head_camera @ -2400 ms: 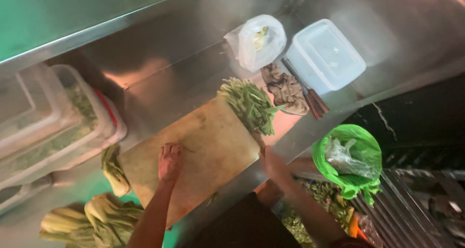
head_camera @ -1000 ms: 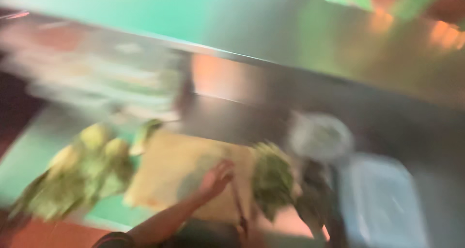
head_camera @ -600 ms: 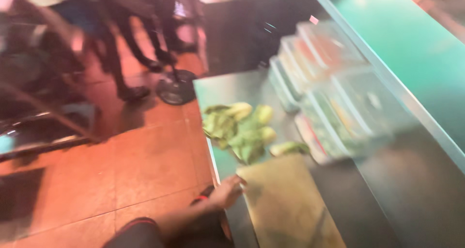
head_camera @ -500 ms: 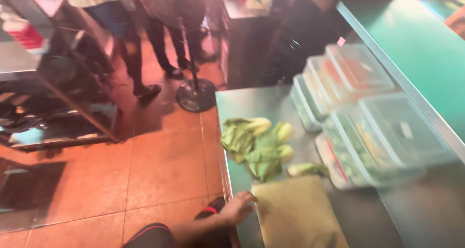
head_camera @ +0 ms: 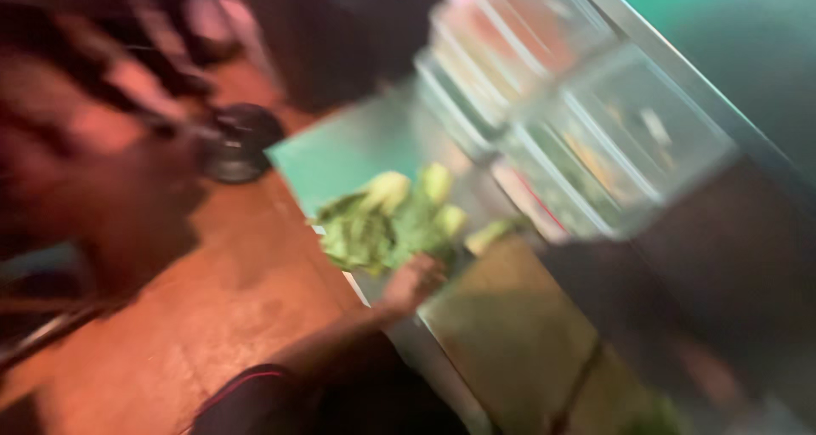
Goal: The person trims leafy green vegetables at a stainless steel prep counter. They pick up each head of bok choy, tear off and discard outer leaves and stems into a green waste bin, cut pieces with a knife on a cutting board, and stack the trimmed leaves in piles on the counter.
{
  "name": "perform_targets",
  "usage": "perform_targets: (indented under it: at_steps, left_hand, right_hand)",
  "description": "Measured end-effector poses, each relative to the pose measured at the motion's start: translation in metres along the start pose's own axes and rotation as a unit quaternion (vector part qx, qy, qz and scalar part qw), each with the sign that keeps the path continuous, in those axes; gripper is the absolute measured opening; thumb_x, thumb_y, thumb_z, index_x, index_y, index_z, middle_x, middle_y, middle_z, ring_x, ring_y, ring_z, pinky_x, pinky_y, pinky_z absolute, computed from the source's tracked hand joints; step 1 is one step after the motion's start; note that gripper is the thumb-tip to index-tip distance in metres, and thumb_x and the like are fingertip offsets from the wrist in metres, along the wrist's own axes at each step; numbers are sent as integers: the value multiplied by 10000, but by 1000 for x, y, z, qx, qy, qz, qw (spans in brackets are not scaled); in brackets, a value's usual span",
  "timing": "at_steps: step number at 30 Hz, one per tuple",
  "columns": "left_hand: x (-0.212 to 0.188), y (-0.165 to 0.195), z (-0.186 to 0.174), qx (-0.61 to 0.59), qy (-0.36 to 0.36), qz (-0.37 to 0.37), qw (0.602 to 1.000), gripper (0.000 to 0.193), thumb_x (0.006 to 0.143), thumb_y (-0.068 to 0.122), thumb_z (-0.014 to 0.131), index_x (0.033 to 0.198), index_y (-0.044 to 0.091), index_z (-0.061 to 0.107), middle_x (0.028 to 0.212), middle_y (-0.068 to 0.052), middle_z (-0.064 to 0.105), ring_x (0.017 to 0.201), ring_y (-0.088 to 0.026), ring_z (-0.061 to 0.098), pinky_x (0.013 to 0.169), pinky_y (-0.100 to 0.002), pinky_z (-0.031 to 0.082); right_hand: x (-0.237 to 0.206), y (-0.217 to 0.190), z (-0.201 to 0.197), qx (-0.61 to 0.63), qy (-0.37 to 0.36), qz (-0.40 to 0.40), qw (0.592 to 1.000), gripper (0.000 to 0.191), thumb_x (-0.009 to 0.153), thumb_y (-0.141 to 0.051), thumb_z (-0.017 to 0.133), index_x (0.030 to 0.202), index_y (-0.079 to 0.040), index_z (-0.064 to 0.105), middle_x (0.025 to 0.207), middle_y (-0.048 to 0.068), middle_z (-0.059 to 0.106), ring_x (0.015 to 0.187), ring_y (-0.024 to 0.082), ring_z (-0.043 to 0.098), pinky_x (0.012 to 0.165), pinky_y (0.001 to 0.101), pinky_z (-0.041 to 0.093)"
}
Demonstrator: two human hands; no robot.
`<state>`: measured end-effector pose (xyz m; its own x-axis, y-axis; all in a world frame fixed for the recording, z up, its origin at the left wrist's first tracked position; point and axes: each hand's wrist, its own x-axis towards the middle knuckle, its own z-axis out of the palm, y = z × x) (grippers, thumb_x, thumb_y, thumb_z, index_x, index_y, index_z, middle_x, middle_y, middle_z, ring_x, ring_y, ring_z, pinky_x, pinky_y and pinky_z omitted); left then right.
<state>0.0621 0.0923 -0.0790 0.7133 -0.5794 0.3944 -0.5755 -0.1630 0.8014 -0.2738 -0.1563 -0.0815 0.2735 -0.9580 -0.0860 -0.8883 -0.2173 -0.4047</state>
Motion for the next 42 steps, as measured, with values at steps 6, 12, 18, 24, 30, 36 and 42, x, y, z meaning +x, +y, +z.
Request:
perform_targets:
  at_steps: [6, 12, 18, 24, 30, 36, 42]
  left_hand:
    - [23, 11, -8, -29, -28, 33, 999, 150, 910, 82, 701, 1050, 60, 654, 1019, -145, 676, 946, -365, 643, 781, -467, 556]
    - [61, -17, -13, 94, -32, 73, 992, 183, 912, 121, 694, 1077, 74, 633, 1013, -138, 677, 946, -369, 648, 783, -494, 553]
    - [114, -31, 4, 209, -166, -207, 941, 718, 793, 446, 809, 1251, -23, 515, 1181, -235, 582, 1106, -420, 596, 859, -503, 530]
    - [138, -6, 37, 366, -204, -206, 884, 760, 757, 484, 811, 1263, -4, 523, 1213, -177, 647, 1170, -344, 627, 1004, -524, 457]
    - [123, 50, 17, 158, -269, -80, 947, 639, 823, 415, 770, 1268, 21, 534, 1068, -202, 708, 1046, -407, 671, 930, -539, 501]
    - [78, 115, 133, 1, -482, 89, 872, 644, 784, 286, 759, 1330, 50, 511, 1155, -248, 664, 1066, -448, 630, 906, -528, 503]
    - [42, 131, 193, 152, -464, 209, 847, 638, 792, 290, 781, 1299, 19, 506, 1322, -244, 565, 1244, -436, 532, 1019, -543, 420]
  right_hand:
    - [-48, 16, 7, 13, 62, 47, 997, 634, 906, -406, 692, 1371, -9, 524, 1200, 213, 678, 1107, 418, 662, 926, 507, 513]
    - [-52, 6, 0, -22, 50, 64, 996, 487, 941, -379, 664, 1295, -51, 601, 1180, 194, 682, 1084, 413, 666, 917, 524, 513]
    - [-51, 7, 3, -59, 81, 39, 994, 481, 933, -405, 687, 1248, -53, 599, 1151, 200, 670, 1057, 430, 656, 889, 537, 511]
    - [-49, 15, 4, -28, 100, 19, 994, 479, 924, -408, 677, 1258, -72, 603, 1151, 203, 668, 1057, 441, 648, 867, 550, 505]
    - [-56, 34, -4, 204, 48, 1, 978, 408, 941, -310, 661, 1242, -56, 556, 1079, 198, 679, 992, 354, 674, 891, 498, 519]
    - [-96, 55, -6, 241, -38, 79, 967, 446, 905, -255, 654, 1250, -19, 499, 1098, 232, 670, 1004, 364, 675, 884, 491, 528]
    - [-134, 68, -23, 67, -43, -191, 978, 511, 968, -336, 598, 1315, 21, 483, 1145, 389, 593, 986, 506, 609, 854, 540, 497]
